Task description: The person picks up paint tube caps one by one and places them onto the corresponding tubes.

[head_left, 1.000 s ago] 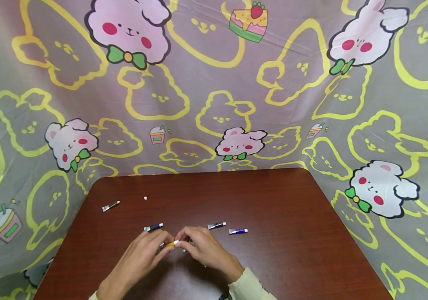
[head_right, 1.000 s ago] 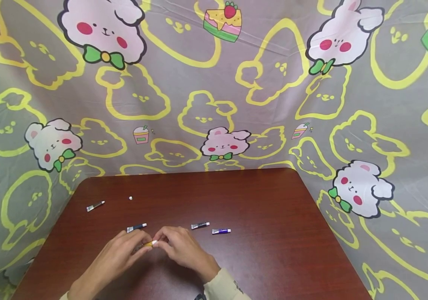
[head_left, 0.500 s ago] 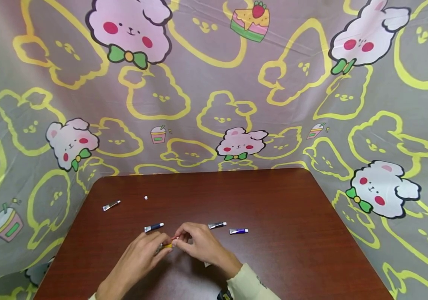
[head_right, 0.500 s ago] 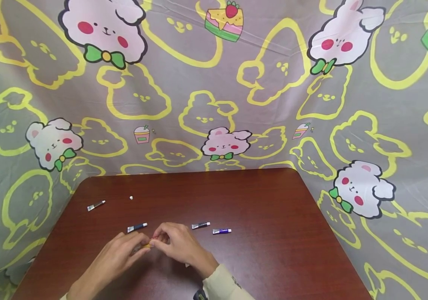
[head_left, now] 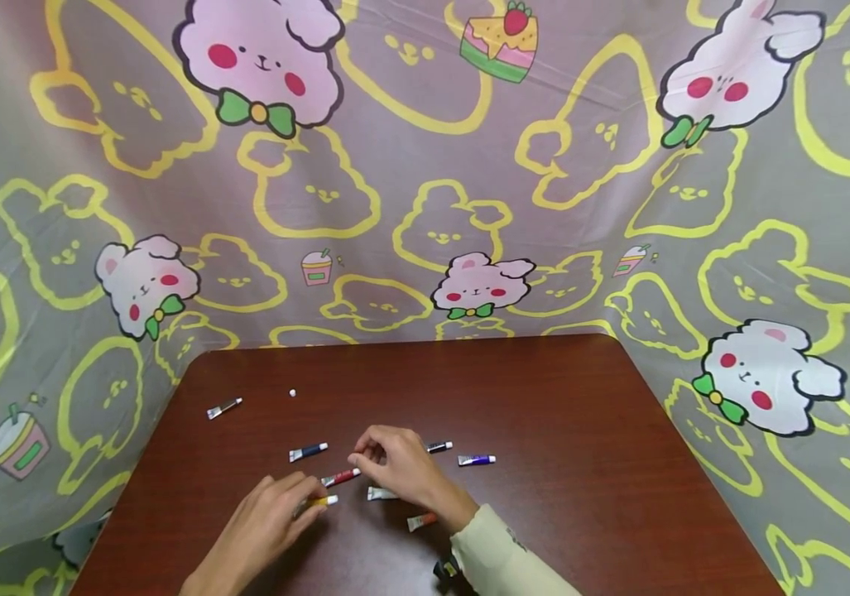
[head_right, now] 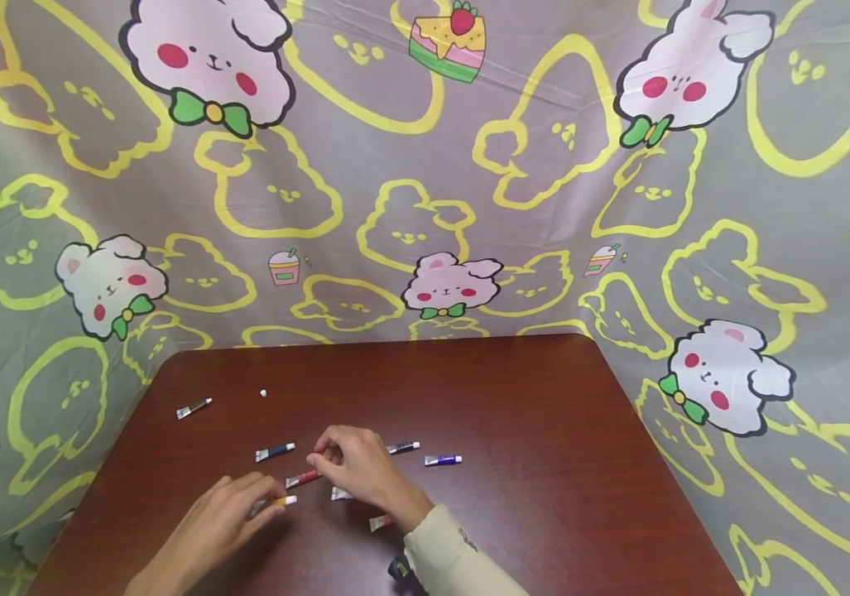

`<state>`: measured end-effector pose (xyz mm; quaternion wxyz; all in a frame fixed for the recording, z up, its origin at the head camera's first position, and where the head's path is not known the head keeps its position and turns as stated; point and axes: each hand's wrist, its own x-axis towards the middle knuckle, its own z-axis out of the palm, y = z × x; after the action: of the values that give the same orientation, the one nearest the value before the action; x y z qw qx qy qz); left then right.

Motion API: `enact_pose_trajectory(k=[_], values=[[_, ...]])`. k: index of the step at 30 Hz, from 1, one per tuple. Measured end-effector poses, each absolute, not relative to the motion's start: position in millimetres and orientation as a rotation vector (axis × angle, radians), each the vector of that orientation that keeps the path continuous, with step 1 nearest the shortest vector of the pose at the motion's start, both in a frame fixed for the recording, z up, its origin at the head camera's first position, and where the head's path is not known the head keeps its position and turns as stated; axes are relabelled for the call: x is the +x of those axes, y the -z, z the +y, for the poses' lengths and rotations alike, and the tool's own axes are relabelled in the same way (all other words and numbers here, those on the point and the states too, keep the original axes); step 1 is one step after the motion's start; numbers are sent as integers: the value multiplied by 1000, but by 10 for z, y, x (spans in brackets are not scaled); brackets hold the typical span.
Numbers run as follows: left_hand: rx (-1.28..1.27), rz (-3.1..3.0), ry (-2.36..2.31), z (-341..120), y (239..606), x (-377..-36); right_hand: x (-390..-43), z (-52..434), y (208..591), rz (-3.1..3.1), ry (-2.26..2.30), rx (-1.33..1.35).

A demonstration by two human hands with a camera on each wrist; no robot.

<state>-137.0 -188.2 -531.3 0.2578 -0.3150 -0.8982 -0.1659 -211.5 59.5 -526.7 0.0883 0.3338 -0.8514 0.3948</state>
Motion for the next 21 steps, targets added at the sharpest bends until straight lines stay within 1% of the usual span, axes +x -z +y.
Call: enact_pose_trajectory(k=[21], values=[[-775, -2597, 427, -2109, 5693, -1302, -2449, 313, 5320, -2559, -1040, 956]])
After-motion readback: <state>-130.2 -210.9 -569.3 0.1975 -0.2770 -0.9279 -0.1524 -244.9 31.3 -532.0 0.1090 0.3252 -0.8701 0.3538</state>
